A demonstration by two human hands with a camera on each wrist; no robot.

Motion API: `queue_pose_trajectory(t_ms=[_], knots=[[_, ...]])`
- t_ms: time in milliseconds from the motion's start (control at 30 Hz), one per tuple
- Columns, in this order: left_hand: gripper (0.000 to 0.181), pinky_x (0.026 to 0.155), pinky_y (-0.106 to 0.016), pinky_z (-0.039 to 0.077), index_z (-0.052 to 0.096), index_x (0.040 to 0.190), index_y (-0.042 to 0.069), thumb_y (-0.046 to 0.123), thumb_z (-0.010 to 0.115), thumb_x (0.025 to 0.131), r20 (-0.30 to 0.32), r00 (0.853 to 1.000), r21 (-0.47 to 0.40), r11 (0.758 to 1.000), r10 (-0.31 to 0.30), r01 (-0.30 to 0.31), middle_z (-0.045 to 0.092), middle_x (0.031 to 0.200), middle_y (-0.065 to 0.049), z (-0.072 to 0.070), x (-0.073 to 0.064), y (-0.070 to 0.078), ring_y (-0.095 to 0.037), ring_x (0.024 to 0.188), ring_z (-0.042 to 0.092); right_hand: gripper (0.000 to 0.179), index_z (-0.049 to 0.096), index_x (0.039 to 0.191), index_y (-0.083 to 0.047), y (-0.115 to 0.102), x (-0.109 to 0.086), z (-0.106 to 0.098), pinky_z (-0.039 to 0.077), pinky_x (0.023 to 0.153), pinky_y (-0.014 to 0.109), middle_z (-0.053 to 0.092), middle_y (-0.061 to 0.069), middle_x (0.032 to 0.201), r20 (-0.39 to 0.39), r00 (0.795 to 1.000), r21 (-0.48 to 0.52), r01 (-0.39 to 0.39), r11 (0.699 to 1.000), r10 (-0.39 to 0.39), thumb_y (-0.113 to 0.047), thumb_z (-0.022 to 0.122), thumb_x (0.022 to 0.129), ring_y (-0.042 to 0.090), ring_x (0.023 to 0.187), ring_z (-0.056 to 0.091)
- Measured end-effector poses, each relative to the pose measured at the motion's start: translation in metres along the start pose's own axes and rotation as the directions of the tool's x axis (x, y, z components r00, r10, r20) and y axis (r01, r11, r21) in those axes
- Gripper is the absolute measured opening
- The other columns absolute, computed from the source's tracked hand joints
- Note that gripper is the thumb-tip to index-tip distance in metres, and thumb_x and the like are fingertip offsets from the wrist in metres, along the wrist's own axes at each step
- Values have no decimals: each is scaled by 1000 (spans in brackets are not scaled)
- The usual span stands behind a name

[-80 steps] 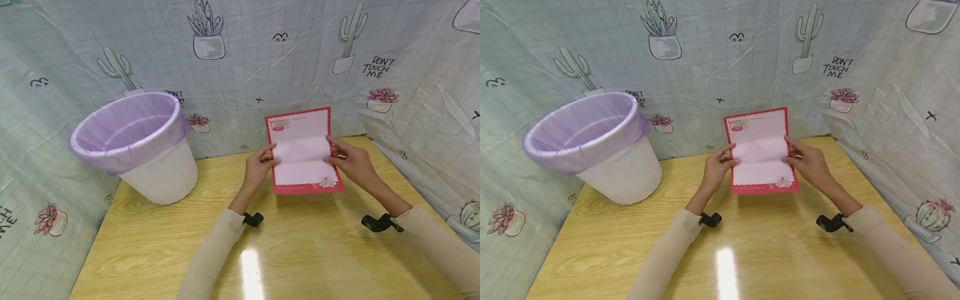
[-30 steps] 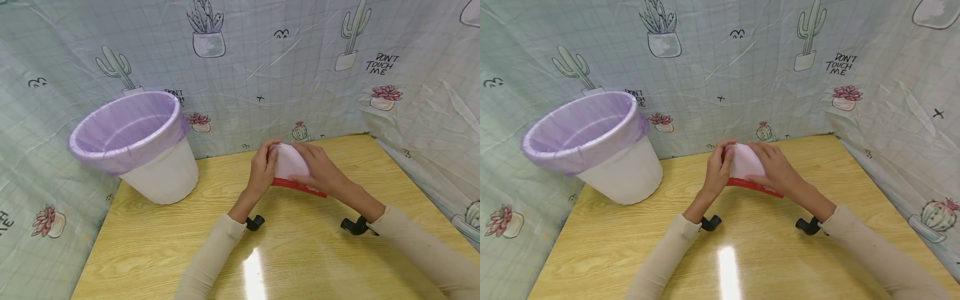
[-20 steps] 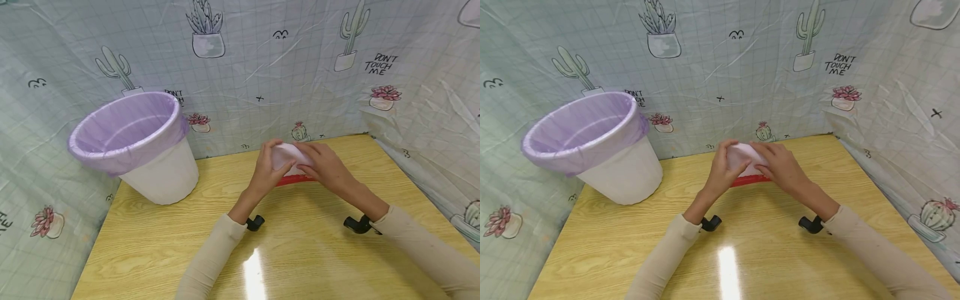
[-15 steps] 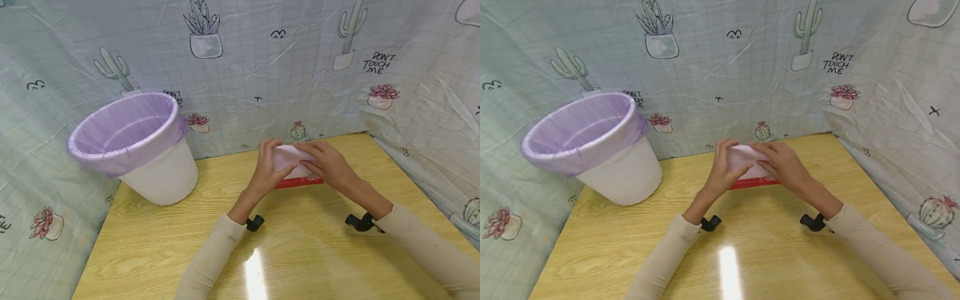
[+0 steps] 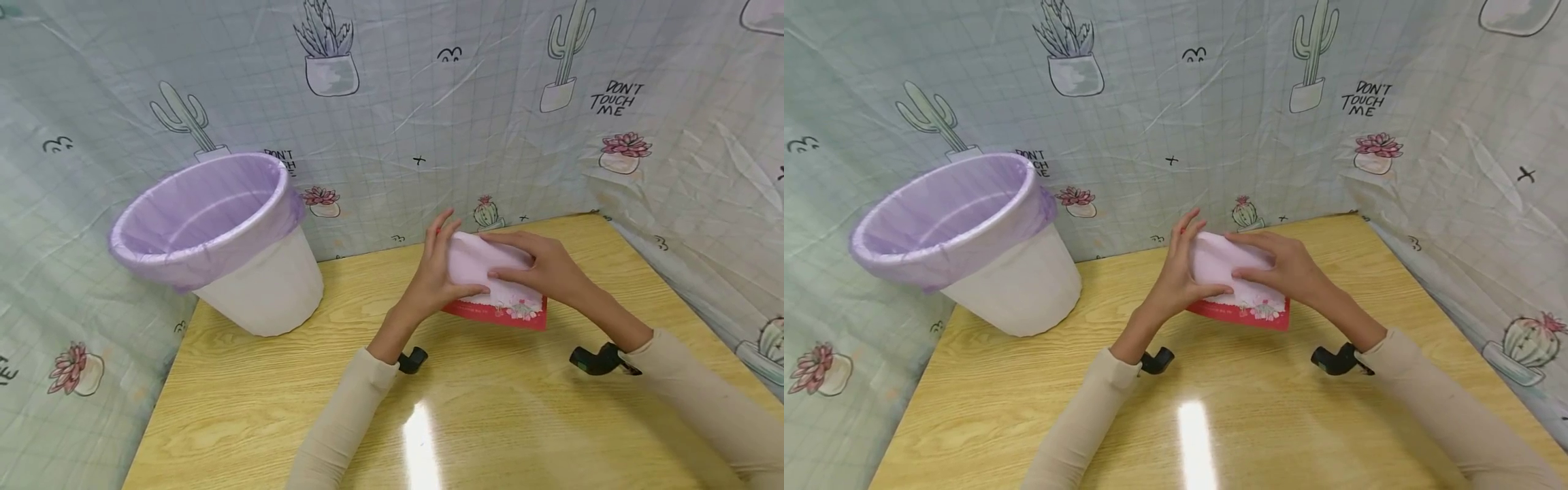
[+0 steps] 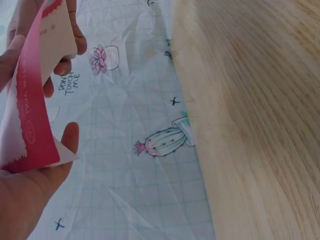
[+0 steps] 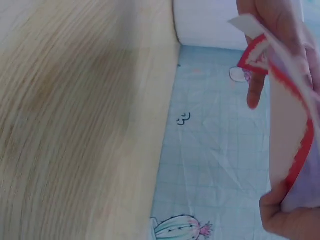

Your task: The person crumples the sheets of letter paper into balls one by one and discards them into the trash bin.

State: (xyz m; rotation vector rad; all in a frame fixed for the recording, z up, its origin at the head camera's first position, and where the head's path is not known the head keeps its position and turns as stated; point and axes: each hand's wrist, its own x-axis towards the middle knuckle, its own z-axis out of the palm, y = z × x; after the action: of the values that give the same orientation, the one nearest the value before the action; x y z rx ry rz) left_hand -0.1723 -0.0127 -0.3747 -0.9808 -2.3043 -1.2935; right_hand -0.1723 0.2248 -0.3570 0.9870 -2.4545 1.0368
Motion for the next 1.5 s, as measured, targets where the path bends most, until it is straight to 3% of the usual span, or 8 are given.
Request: queue_pose_trajectory(t_ms=[233, 467, 767, 1000, 1133, 1267, 1367, 1500], knots=[[113, 115, -36, 36, 27, 155, 7, 21, 98, 68, 32, 998, 0, 999, -47, 47, 13, 165, -8, -3, 3, 2, -24, 148, 26, 64, 65, 139, -16, -1, 0, -5, 45, 86, 14, 67, 8, 132, 41, 997, 110, -70, 992, 66, -10, 88, 79, 11, 116, 59], [89, 102, -30, 44, 38, 141, 1, 15, 93, 73, 48, 995, 0, 996, -91, 91, 34, 144, -15, -2, 2, 6, -26, 127, 43, 59, 66, 135, -6, -3, 4, 3, 48, 82, 14, 68, 11, 129, 29, 999, 184, -25, 983, 20, -1, 86, 79, 3, 109, 60], [71, 83, -22, 48, 40, 128, 2, 7, 87, 76, 61, 990, -31, 992, -124, 126, 39, 125, -15, -1, -4, 9, -25, 107, 48, 48, 71, 125, 1, -18, 19, 12, 57, 74, 18, 72, 16, 117, 37, 996, 327, 67, 943, -83, 11, 82, 78, 5, 90, 68], [65, 82, -23, 56, 34, 128, 0, -1, 81, 83, 150, 980, -287, 943, -129, 168, 57, 124, -22, -2, -5, 16, -25, 101, 64, 42, 74, 116, 2, -18, 24, 12, 58, 73, 20, 74, 14, 107, -9, 991, 392, 127, 911, -134, 16, 79, 77, 7, 89, 70], [59, 74, -23, 56, 30, 133, 0, -2, 72, 91, 76, 987, -251, 955, -145, 160, 54, 121, -24, -9, -8, 14, -30, 96, 63, 41, 76, 115, -2, -18, 24, 5, 54, 67, 15, 74, 8, 105, -59, 985, 327, 174, 929, -163, 17, 78, 78, 6, 83, 66], [57, 68, -25, 55, 26, 141, 9, -2, 62, 98, 19, 997, -303, 949, -79, 81, 48, 127, -23, -15, -8, 8, -27, 85, 60, 49, 76, 120, -6, -16, 23, 1, 41, 59, 16, 74, 9, 108, -123, 960, 147, 268, 952, -251, 18, 77, 77, 9, 75, 56], [48, 65, -28, 56, 33, 144, 15, 0, 55, 103, 12, 998, -365, 929, -58, 58, 48, 131, -21, -16, -7, 9, -23, 81, 60, 53, 73, 125, -8, -17, 22, 5, 41, 64, 18, 73, 11, 111, -131, 944, 40, 310, 950, -303, 18, 75, 78, 14, 80, 58], [35, 68, -32, 58, 42, 142, 13, 5, 46, 108, -4, 989, -465, 876, -149, 130, 49, 137, -16, -16, -6, 13, -22, 93, 61, 62, 63, 140, -12, -21, 21, 11, 52, 73, 30, 68, 13, 124, -40, 965, -3, 259, 966, -259, 2, 81, 83, 22, 93, 62]])
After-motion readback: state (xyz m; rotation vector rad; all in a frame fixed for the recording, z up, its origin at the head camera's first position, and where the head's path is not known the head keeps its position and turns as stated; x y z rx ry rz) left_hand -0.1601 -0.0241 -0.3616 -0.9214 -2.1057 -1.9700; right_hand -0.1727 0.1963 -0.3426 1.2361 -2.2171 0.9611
